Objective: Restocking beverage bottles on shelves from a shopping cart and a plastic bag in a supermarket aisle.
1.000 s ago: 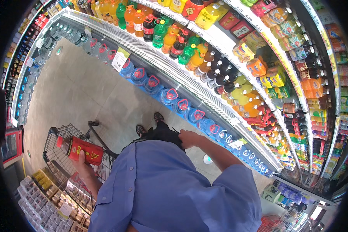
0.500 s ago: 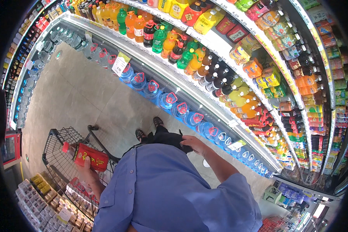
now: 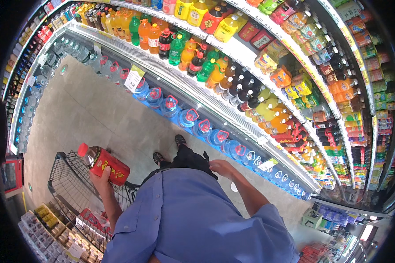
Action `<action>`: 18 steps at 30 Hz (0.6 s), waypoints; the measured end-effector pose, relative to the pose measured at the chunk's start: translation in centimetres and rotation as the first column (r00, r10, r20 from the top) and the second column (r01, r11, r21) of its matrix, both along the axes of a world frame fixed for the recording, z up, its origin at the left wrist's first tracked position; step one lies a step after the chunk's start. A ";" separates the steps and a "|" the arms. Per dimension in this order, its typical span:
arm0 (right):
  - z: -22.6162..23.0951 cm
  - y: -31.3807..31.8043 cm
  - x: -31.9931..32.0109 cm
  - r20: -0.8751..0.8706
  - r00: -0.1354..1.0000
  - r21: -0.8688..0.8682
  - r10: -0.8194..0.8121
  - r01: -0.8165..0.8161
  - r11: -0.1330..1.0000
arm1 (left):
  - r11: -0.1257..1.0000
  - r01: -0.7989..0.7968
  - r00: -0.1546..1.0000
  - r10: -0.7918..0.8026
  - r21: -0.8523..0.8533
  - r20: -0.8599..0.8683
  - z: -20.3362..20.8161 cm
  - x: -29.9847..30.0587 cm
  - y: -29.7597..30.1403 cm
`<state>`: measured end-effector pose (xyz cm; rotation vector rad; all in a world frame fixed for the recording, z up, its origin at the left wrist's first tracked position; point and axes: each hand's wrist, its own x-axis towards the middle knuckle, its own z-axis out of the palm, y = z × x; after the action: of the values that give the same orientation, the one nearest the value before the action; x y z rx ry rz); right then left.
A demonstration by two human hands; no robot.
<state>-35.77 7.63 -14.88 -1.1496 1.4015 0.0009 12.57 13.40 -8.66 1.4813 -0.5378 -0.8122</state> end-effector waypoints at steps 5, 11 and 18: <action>2.7 -8.3 2.1 0.086 0.995 -0.387 -0.058 0.087 0.918 | 0.983 0.137 0.905 -0.176 0.125 0.388 3.5 -2.5 -4.2; 14.2 -17.9 12.4 0.505 0.807 -0.478 0.307 -0.035 0.878 | 0.900 0.415 0.790 -0.431 0.137 0.437 9.0 -10.2 -13.7; 15.1 -20.8 12.5 0.685 0.653 -0.298 0.323 -0.154 0.942 | 0.781 0.596 0.786 -0.615 -0.188 -0.062 9.5 -16.3 -19.2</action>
<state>-23.30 -13.19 0.23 -1.3087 0.5259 -0.3959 -3.69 -5.84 0.86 1.0964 -0.9948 -1.3223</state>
